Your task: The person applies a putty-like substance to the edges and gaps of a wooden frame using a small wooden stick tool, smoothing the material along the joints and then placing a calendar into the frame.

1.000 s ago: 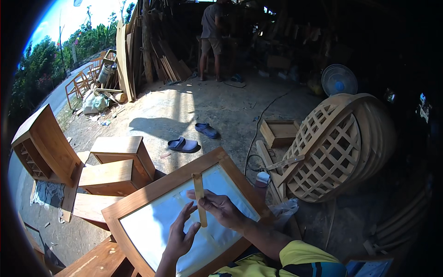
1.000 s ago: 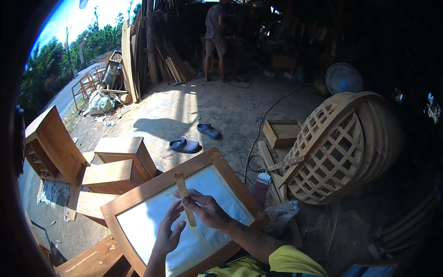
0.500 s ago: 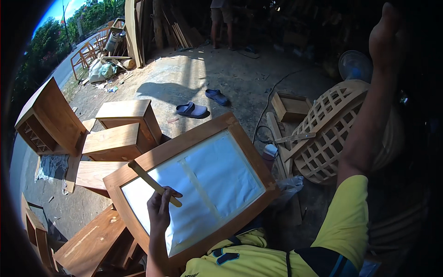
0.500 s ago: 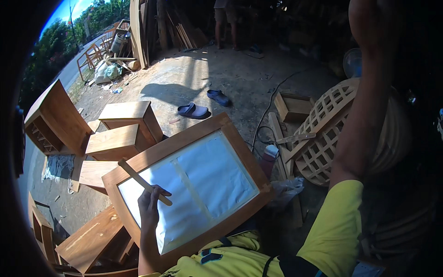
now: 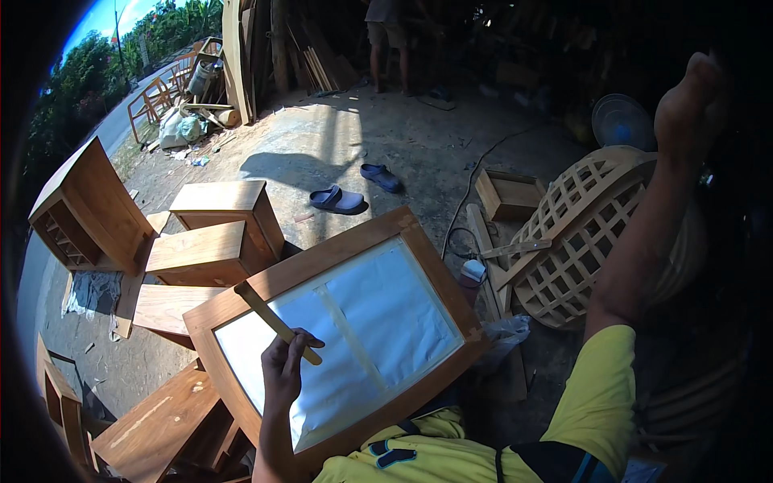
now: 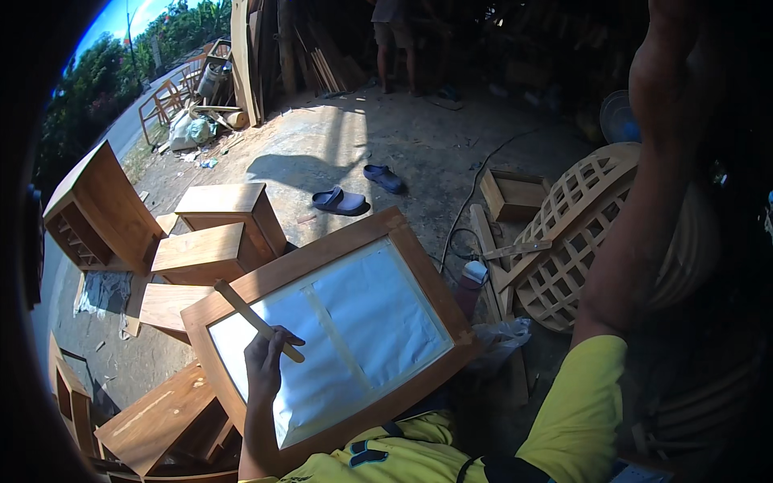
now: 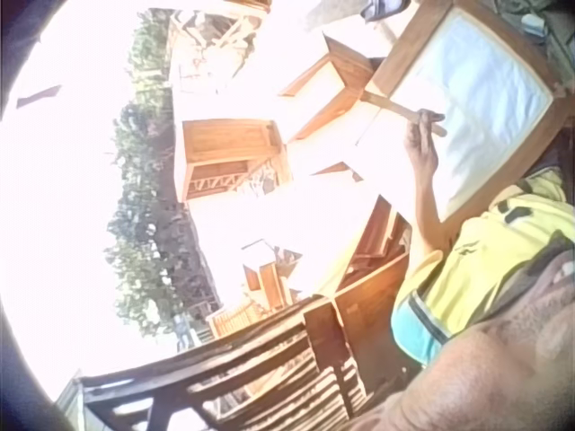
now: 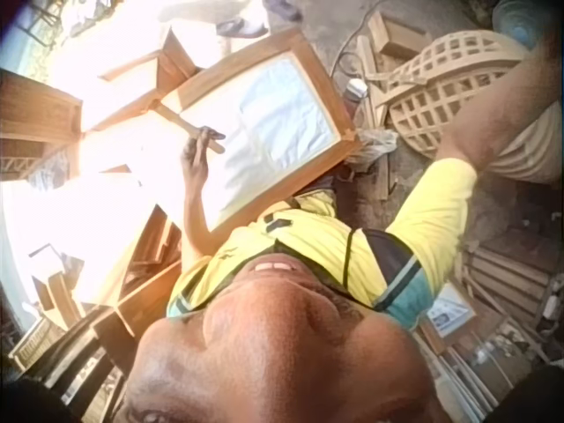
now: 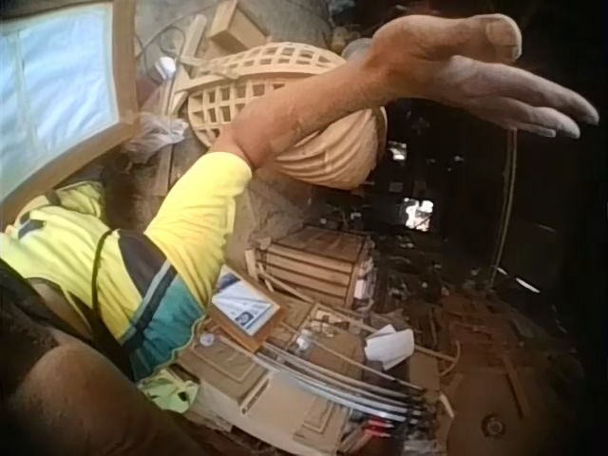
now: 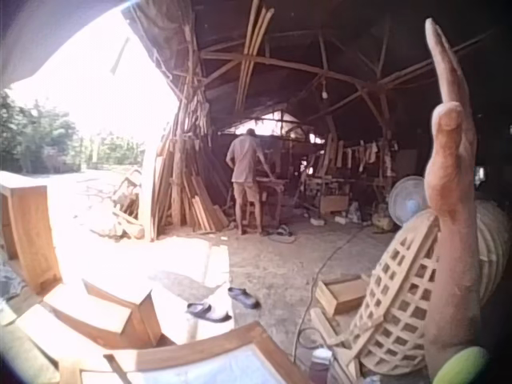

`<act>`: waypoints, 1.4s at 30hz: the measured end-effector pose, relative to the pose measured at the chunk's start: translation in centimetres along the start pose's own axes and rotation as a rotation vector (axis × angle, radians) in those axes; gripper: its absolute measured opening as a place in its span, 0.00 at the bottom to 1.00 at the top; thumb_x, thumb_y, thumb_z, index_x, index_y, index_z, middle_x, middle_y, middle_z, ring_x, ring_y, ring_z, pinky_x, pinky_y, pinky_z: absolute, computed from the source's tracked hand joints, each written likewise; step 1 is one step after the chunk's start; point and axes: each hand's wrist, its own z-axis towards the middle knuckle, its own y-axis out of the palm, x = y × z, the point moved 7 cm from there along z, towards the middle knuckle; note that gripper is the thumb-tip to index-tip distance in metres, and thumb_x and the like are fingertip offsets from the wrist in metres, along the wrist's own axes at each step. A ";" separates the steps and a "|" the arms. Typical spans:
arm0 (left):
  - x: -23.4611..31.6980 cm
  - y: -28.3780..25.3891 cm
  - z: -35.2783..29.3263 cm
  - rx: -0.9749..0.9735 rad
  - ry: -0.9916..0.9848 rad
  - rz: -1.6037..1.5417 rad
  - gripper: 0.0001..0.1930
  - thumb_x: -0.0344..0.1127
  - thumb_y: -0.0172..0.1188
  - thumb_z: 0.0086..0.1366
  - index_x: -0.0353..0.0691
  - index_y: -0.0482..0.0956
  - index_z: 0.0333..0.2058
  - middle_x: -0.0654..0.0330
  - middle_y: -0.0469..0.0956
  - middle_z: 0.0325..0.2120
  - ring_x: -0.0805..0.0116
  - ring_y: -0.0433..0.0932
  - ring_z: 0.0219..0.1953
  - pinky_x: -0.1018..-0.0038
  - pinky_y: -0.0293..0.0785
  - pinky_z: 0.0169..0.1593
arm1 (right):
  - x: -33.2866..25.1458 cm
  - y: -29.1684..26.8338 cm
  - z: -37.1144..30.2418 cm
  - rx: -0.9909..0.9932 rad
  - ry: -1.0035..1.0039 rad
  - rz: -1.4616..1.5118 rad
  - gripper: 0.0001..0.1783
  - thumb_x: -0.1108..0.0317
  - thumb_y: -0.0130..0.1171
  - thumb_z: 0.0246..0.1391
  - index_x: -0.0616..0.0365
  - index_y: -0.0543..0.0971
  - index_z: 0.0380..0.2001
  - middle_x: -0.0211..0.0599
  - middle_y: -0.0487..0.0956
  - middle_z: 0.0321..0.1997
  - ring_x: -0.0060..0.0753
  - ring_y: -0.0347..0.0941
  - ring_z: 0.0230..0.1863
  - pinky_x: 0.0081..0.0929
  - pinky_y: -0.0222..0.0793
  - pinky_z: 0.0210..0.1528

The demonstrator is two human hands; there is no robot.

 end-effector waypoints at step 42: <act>-6.6 -16.8 -4.2 0.542 0.024 -0.137 0.20 0.35 0.57 0.76 0.30 0.71 0.60 0.57 0.78 0.50 0.72 0.77 0.50 0.74 0.74 0.55 | -12.8 -8.6 -54.2 -1.439 1.351 0.372 0.18 0.55 0.65 0.61 0.63 0.84 0.38 0.41 0.83 0.29 0.33 0.81 0.34 0.36 0.74 0.41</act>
